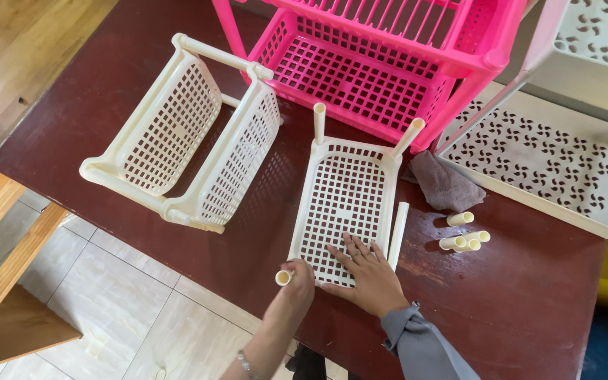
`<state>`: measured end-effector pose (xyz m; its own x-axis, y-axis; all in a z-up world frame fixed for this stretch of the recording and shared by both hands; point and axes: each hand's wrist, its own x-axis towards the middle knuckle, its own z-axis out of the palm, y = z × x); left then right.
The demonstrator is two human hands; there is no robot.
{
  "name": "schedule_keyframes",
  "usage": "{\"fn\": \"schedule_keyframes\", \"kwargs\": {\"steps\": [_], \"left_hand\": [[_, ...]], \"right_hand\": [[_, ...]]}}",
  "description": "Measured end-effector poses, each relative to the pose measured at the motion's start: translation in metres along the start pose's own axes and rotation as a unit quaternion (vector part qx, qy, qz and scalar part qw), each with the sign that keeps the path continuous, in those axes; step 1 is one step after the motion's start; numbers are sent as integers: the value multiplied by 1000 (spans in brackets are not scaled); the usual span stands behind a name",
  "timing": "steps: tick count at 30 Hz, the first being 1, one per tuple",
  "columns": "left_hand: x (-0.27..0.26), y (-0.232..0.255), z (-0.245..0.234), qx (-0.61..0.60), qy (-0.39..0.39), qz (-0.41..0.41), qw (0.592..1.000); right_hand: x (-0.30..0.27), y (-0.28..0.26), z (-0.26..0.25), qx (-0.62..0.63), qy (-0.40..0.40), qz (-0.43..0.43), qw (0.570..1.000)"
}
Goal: The person assembles a pink plastic dish rack by inserting legs and attaching the top tray. Then they disassemble a white plastic rack, removing its legs and separating the trays.
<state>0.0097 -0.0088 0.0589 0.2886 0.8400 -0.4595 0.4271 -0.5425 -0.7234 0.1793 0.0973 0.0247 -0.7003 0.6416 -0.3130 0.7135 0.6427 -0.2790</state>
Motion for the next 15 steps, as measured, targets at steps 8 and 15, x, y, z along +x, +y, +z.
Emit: {"fn": "schedule_keyframes", "kwargs": {"steps": [8, 15], "left_hand": [[-66, -41, 22, -681, 426, -348, 484], [4, -18, 30, -914, 181, -263, 252]], "right_hand": [[1, -3, -4, 30, -28, 23, 999], [2, -3, -1, 13, -47, 27, 998]]}}
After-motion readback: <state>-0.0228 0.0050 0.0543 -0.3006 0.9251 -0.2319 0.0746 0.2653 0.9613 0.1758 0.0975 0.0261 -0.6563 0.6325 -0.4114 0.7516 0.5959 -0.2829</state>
